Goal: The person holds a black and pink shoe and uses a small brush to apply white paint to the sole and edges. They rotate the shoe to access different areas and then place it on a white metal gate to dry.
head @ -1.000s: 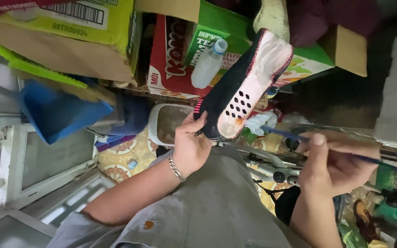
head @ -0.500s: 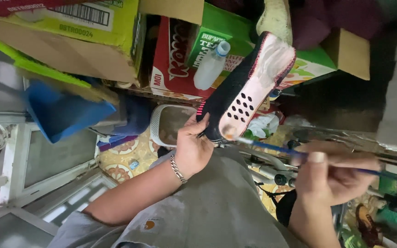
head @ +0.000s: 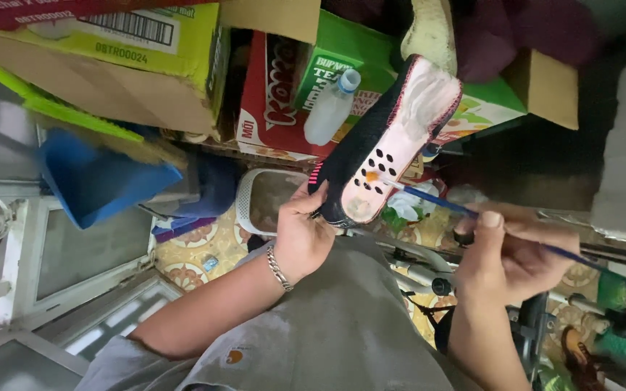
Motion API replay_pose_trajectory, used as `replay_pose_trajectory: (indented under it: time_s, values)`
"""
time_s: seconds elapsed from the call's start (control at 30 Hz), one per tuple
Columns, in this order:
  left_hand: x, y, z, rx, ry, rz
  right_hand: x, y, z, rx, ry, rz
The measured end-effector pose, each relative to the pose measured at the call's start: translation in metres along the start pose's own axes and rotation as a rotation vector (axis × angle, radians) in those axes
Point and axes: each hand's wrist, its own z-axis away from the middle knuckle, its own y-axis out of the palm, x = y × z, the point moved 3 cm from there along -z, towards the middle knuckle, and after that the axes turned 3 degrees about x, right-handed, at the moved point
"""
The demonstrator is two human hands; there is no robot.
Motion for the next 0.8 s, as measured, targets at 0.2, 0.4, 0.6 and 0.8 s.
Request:
replay_pose_trajectory:
  time_s: [0.2,0.4,0.6,0.8]
  values:
    - [-0.004,0.017,0.011,0.002,-0.018,-0.028,0.001,0.003,0.000,0.083,0.008,-0.213]
    - [-0.004,0.012,0.008,0.154,0.009,-0.048,0.006,0.006,0.002,-0.022,-0.008,-0.194]
    - [-0.008,0.024,0.012,-0.088,-0.067,0.001,-0.011,0.010,-0.015,-0.003,-0.061,-0.030]
    - [-0.004,0.014,0.004,-0.116,-0.077,0.013,-0.021,0.030,-0.101,0.151,-0.215,-0.037]
